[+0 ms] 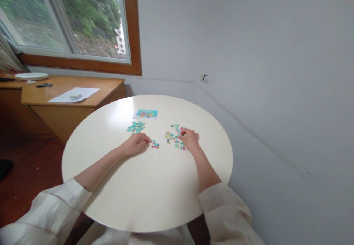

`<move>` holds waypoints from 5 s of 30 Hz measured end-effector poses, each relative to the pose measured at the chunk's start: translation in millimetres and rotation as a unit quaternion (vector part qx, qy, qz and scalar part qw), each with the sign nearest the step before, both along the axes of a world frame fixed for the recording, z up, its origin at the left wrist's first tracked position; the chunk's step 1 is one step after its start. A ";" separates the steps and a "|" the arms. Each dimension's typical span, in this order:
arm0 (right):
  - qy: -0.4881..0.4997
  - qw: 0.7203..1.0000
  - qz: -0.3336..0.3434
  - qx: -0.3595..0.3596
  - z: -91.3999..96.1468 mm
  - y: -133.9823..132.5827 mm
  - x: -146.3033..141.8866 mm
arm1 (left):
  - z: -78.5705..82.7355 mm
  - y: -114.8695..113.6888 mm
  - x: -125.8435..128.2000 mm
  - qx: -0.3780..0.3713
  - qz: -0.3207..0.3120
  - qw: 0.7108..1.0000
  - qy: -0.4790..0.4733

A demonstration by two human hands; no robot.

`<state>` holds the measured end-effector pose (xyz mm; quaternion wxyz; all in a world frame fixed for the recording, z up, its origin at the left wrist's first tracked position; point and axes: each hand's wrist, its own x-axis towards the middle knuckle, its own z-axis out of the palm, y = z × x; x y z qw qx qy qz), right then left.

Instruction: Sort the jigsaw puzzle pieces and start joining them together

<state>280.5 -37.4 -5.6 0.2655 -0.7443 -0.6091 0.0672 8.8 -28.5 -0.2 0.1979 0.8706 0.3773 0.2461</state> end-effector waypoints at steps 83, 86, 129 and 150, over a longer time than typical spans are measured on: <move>0.157 0.957 0.232 0.074 3.5 -11.8 -68.8 | 2.3 -0.8 2.2 0.056 -0.044 0.996 0.050; 0.146 0.963 0.210 0.089 1.0 -9.3 -65.6 | 2.5 -1.1 2.4 0.049 -0.041 0.997 0.047; 0.115 0.952 0.272 0.084 1.2 -12.3 -68.2 | -0.8 0.2 2.3 0.060 -0.049 0.996 0.032; 0.064 0.958 0.262 0.093 0.9 -12.6 -70.8 | 1.6 -1.3 3.0 0.048 -0.046 0.997 0.036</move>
